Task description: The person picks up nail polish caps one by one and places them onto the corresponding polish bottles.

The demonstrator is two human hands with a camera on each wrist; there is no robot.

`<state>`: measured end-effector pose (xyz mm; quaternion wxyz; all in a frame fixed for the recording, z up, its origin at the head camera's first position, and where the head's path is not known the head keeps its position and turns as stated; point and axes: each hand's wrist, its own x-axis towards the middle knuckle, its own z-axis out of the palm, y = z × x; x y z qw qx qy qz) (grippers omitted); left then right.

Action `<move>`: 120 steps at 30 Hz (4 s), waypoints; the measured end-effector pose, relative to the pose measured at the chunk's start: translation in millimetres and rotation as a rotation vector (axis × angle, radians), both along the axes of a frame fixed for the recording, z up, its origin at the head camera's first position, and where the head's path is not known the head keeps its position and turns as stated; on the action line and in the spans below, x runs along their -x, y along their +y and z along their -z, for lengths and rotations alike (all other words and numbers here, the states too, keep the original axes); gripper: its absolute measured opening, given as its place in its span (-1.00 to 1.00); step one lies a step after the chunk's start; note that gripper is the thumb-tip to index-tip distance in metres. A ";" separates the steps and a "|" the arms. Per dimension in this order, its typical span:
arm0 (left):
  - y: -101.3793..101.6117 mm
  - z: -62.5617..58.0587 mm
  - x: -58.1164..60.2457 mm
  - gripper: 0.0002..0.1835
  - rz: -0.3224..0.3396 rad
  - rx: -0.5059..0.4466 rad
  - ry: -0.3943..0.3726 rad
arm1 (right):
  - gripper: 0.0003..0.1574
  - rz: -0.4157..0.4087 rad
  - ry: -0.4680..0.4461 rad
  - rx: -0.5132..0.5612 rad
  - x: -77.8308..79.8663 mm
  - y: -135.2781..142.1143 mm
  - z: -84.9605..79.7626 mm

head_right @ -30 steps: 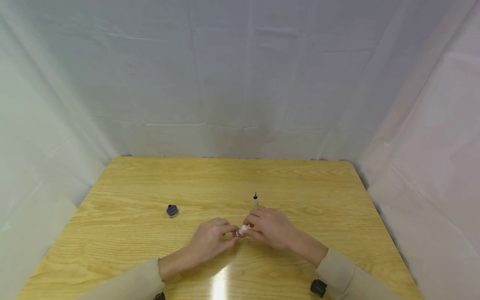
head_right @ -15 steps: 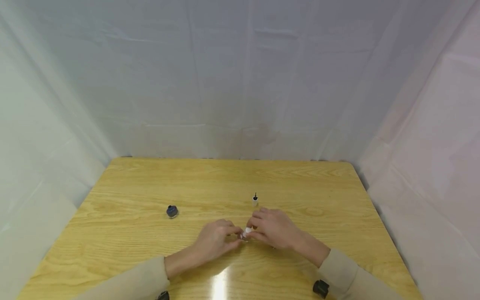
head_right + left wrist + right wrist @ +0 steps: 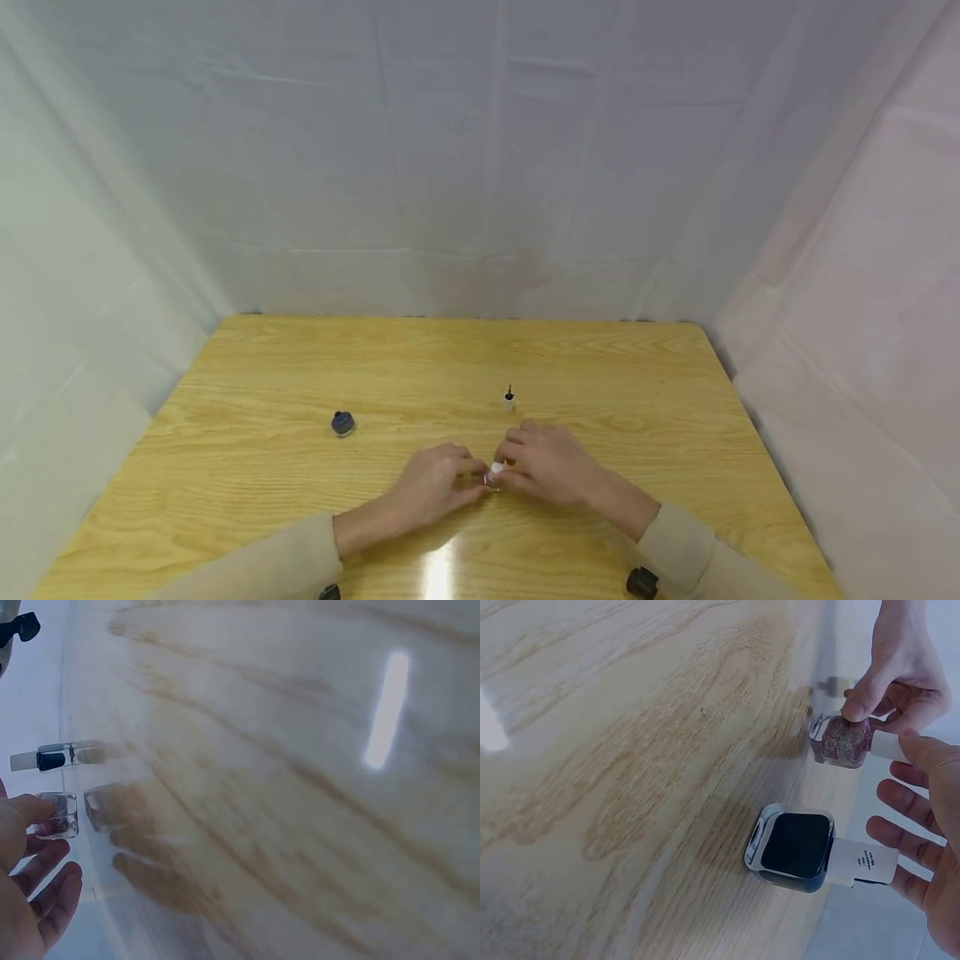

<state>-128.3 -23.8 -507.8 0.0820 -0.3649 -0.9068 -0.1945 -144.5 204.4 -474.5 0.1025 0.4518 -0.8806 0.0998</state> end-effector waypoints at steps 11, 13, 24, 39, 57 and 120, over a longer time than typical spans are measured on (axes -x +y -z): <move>4.9 3.8 -0.3 -0.79 0.015 0.003 0.001 | -0.81 0.010 -0.041 -0.009 -3.7 2.2 -0.5; 5.6 3.3 -0.5 -0.80 0.012 0.002 -0.005 | -0.81 0.014 -0.050 -0.002 -4.4 2.5 -0.5; 6.7 6.0 1.5 -0.77 0.029 0.042 0.021 | -0.82 0.032 -0.027 0.024 -4.6 3.5 5.5; 6.2 6.0 2.7 -0.76 0.048 0.030 0.026 | -0.80 0.016 -0.028 0.036 -4.8 4.4 6.8; -11.2 -3.8 -5.8 -0.62 -0.057 0.051 -0.032 | -0.73 0.037 -0.029 0.065 -4.5 14.6 -1.1; -178.8 7.4 9.1 -0.67 -0.530 -0.059 0.175 | -0.74 0.225 -0.108 0.099 77.0 46.9 42.6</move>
